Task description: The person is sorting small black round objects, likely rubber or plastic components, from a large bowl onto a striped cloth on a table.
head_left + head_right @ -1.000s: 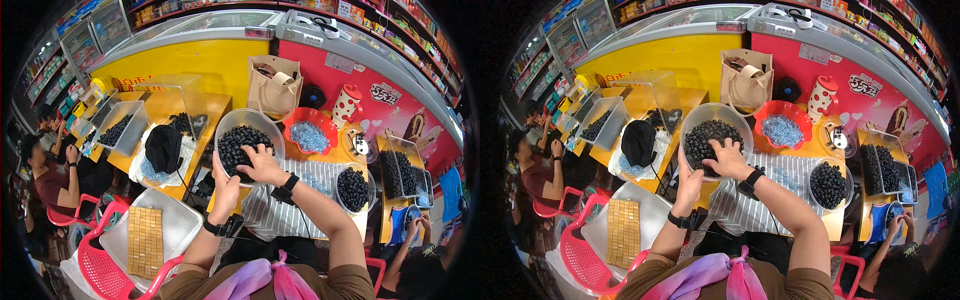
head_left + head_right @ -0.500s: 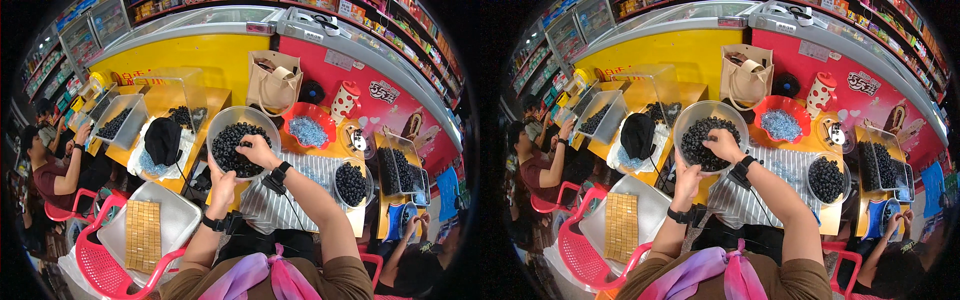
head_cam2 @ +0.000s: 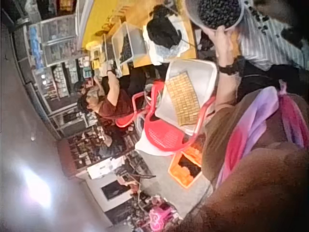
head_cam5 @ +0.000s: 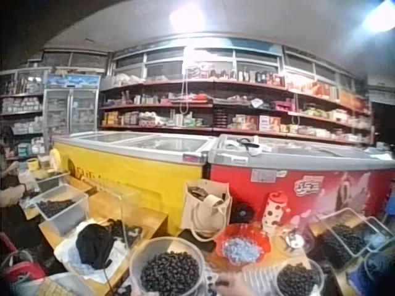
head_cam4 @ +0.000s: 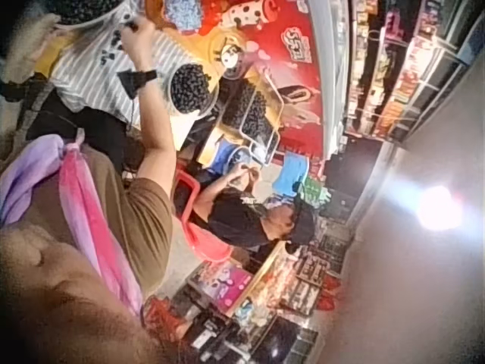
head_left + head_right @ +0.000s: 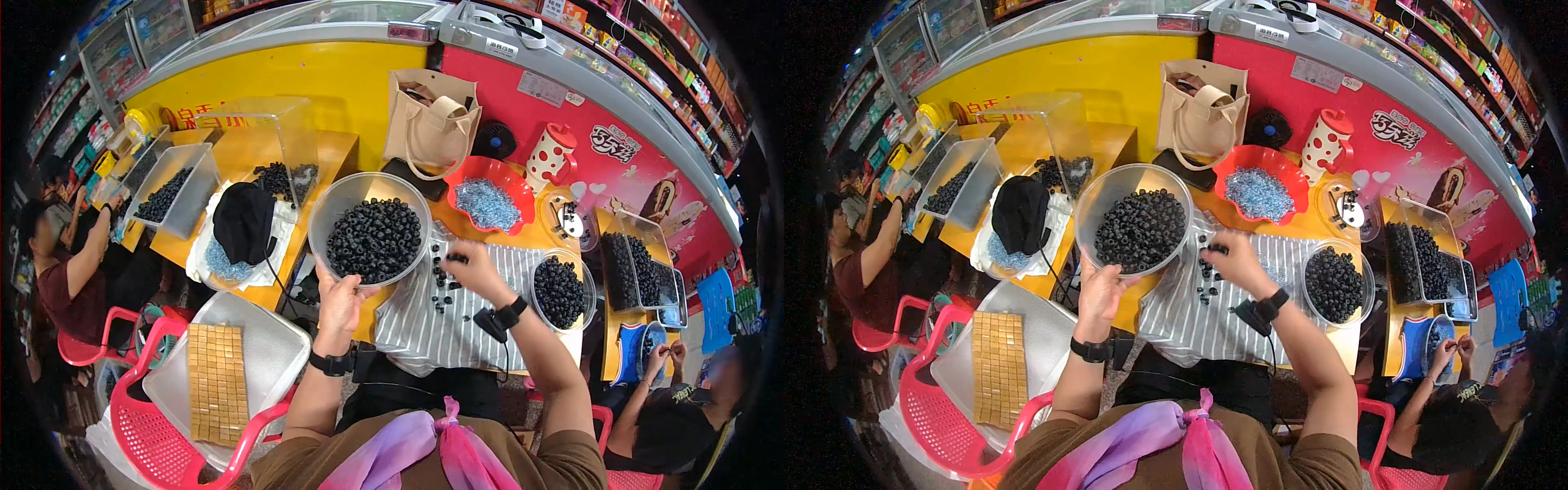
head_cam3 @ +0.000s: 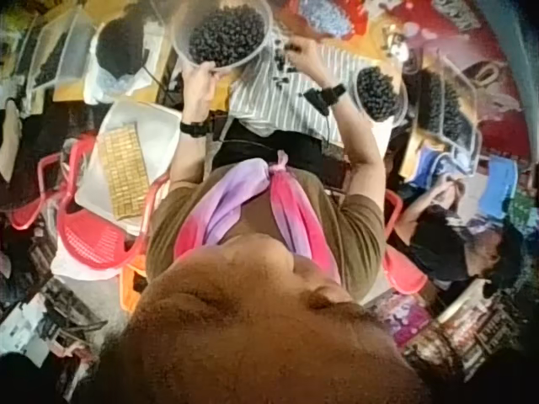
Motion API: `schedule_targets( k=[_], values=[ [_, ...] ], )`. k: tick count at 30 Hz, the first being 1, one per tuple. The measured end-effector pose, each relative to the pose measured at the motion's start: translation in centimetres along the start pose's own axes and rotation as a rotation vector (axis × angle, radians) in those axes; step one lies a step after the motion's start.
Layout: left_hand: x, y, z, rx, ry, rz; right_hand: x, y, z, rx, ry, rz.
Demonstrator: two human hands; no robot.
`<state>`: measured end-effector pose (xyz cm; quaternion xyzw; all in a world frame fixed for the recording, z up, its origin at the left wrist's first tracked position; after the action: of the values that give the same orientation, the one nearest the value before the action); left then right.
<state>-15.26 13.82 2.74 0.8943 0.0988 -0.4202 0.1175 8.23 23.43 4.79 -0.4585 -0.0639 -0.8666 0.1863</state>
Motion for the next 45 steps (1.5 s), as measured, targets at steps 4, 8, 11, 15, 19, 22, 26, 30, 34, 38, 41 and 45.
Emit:
schedule_targets(
  k=[4,8,11,15,19,22,26,30,34,38,41,45],
  values=[
    [0.3,0.4,0.4,-0.015,0.007,0.011,1.1,2.7,-1.6,-0.128,0.409,0.104],
    [0.3,1.2,0.5,-0.038,0.002,0.052,2.7,2.6,-2.0,-0.177,0.513,0.136],
    [0.3,2.1,0.5,-0.09,-0.074,0.094,2.1,2.4,-2.0,-0.153,0.494,0.144],
    [0.4,3.2,1.5,-0.074,-0.071,0.066,2.4,2.2,-0.7,-0.146,0.36,0.181],
    [0.7,5.7,2.7,-0.171,-0.071,-0.016,0.2,2.9,1.6,-0.2,-0.023,0.121],
    [0.5,7.6,1.6,-0.152,-0.229,-0.174,-0.3,5.4,4.6,-0.366,-0.2,0.072],
    [7.1,8.8,-4.4,0.335,-0.578,0.066,-1.9,10.1,4.3,-0.258,-0.17,-0.088],
    [8.1,8.4,-7.7,0.449,-0.995,-0.167,0.2,14.3,0.2,0.016,0.116,-0.017],
    [8.1,8.0,-9.3,0.462,-1.278,-0.358,1.4,14.9,-2.1,0.052,0.368,0.072],
    [8.8,7.8,-9.6,0.487,-1.338,-0.368,1.2,15.1,-3.2,0.061,0.403,0.116],
    [8.7,7.3,-9.6,0.46,-1.385,-0.382,0.5,15.2,-2.7,0.041,0.305,0.125],
    [8.9,6.7,-9.8,0.465,-1.404,-0.354,-0.2,13.9,-1.4,-0.089,0.201,0.111]
  ],
)
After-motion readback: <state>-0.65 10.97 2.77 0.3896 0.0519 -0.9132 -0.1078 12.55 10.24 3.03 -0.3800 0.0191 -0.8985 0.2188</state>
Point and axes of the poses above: each hand's wrist, its own y-axis away from the middle knuckle, its own z-axis out of the back of the hand, x = y × z, the point moved 10 cm from there along -y, towards the middle knuckle
